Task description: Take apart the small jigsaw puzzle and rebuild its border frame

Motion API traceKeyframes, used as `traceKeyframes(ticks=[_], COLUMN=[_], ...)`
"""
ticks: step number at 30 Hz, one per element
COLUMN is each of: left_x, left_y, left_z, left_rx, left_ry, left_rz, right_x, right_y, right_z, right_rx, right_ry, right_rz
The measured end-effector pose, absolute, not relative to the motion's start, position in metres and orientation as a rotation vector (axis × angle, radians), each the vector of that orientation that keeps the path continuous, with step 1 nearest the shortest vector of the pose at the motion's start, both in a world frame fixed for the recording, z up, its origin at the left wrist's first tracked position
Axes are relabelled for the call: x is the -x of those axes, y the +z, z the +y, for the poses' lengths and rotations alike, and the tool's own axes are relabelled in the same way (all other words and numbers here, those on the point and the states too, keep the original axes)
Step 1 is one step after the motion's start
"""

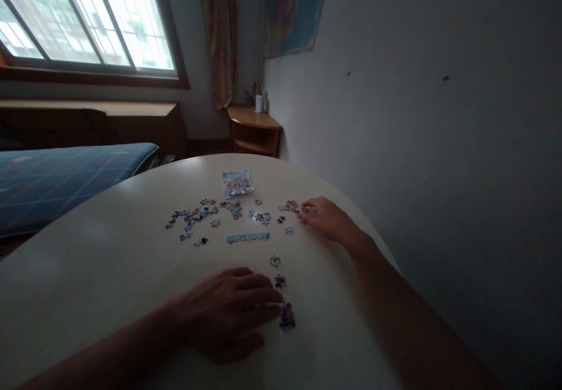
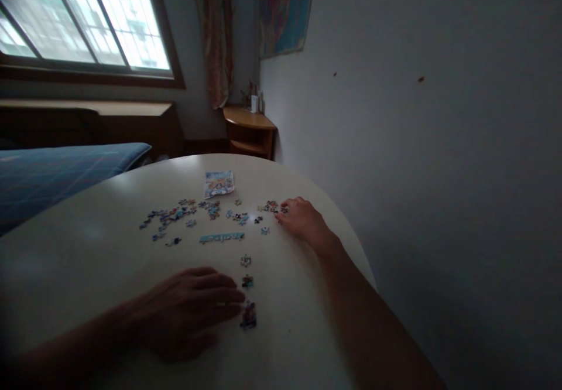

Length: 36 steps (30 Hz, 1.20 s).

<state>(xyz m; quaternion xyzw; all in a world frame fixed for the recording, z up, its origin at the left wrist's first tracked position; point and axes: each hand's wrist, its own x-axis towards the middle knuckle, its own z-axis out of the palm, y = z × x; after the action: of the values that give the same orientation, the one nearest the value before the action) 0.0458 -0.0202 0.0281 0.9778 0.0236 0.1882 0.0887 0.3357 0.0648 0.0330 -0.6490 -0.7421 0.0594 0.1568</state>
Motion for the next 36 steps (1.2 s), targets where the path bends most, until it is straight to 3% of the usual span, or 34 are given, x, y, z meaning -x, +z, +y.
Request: traceKeyframes(ticks=[5, 10, 16, 24, 36], left_x=[-0.033, -0.020, -0.018, -0.015, -0.007], left_y=[0.019, 0.008, 0.001, -0.003, -0.001], left_z=[0.000, 0.019, 0.024, 0.023, 0.025], left_rx=[-2.923, -2.871, -2.832, -2.791, -2.697], left_ry=[0.688, 0.567, 0.400, 0.475, 0.563], left_rz=[0.552, 0.868, 0.946, 1.011, 1.066], right_x=[-0.342, -0.349, -0.359, -0.359, -0.356], right_y=[0.020, 0.009, -0.007, -0.013, -0.006], right_z=[0.072, 0.083, 0.103, 0.108, 0.107], right_rx=[1.810, 1.777, 1.838, 1.836, 1.723], right_ry=[0.185, 0.197, 0.031, -0.038, 0.075], right_rz=[-2.088, -1.898, -1.754, -1.832, -1.855])
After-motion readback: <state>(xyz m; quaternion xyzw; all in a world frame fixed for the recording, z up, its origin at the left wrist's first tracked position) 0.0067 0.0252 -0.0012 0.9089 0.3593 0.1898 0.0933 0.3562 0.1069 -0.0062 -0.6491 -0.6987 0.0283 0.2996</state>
